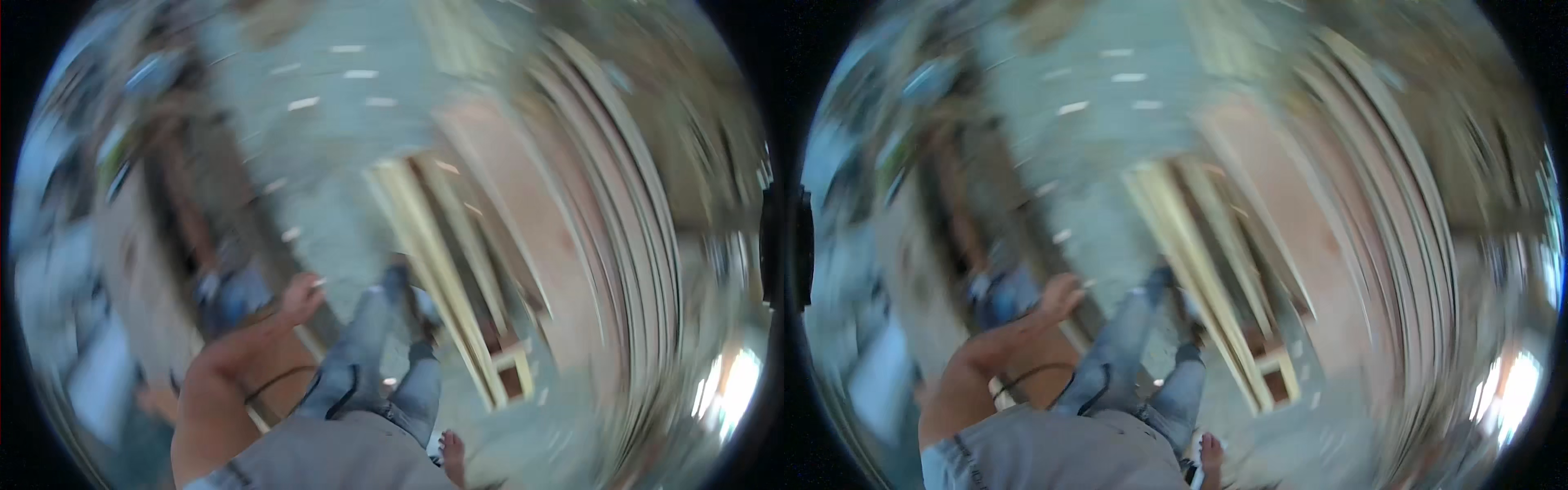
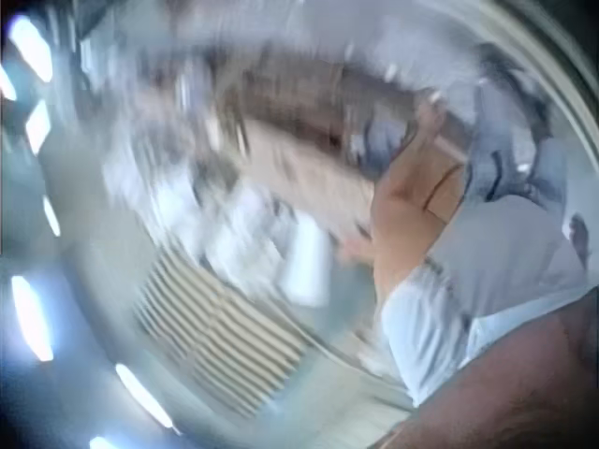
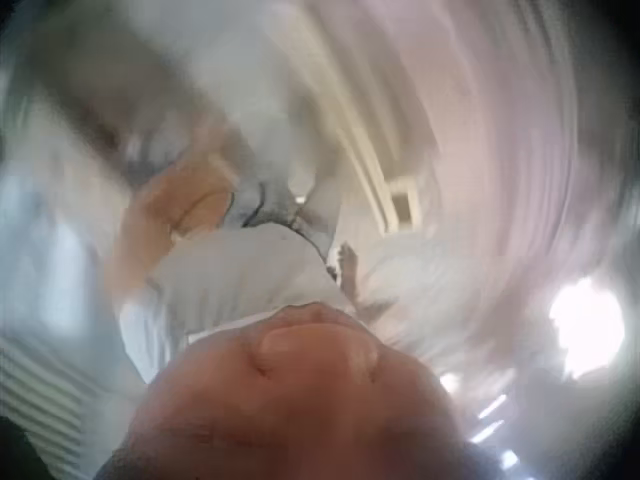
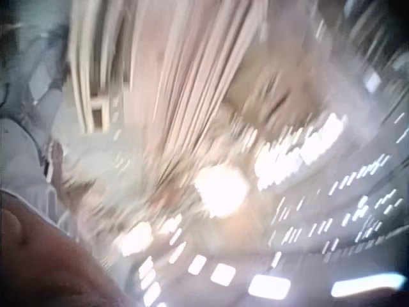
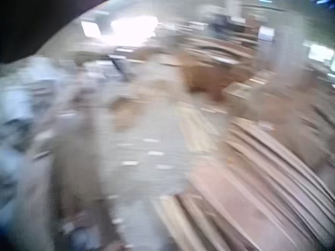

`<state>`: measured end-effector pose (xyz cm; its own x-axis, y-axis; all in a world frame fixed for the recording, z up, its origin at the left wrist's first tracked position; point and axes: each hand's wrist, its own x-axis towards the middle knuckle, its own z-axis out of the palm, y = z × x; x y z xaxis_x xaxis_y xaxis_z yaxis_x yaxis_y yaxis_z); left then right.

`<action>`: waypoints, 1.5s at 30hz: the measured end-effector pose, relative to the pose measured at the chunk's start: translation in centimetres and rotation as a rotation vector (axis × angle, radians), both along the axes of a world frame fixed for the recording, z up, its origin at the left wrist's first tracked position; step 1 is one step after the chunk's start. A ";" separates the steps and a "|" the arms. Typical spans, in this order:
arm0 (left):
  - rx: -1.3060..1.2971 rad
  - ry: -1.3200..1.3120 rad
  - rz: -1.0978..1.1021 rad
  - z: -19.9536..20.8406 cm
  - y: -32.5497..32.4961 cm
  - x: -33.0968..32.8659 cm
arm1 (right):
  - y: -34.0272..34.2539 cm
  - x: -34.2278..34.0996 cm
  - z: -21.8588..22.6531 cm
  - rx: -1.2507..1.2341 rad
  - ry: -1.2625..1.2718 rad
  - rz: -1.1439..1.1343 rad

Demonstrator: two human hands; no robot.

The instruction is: The person assembles a wooden furniture frame by attaching plywood panels to a wooden structure. They use a pneumatic nail gun to secure the panels and a hammer to drive in nails manually. The person positions the panels, aligns them with the frame, and fastens them securely.

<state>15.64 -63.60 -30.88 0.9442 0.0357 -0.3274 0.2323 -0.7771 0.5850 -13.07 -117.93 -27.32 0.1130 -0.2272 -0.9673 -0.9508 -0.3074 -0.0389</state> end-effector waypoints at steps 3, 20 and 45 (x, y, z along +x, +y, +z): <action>0.178 0.264 0.361 9.9 -1.4 -11.2 | -4.6 3.2 -2.6 0.135 -0.110 -0.326; -0.108 -0.513 1.289 20.9 -3.3 -35.1 | 4.3 25.7 6.6 0.292 -0.340 0.554; -0.466 -0.388 1.966 15.4 28.1 -48.2 | 4.0 6.7 12.4 -0.319 -0.625 0.471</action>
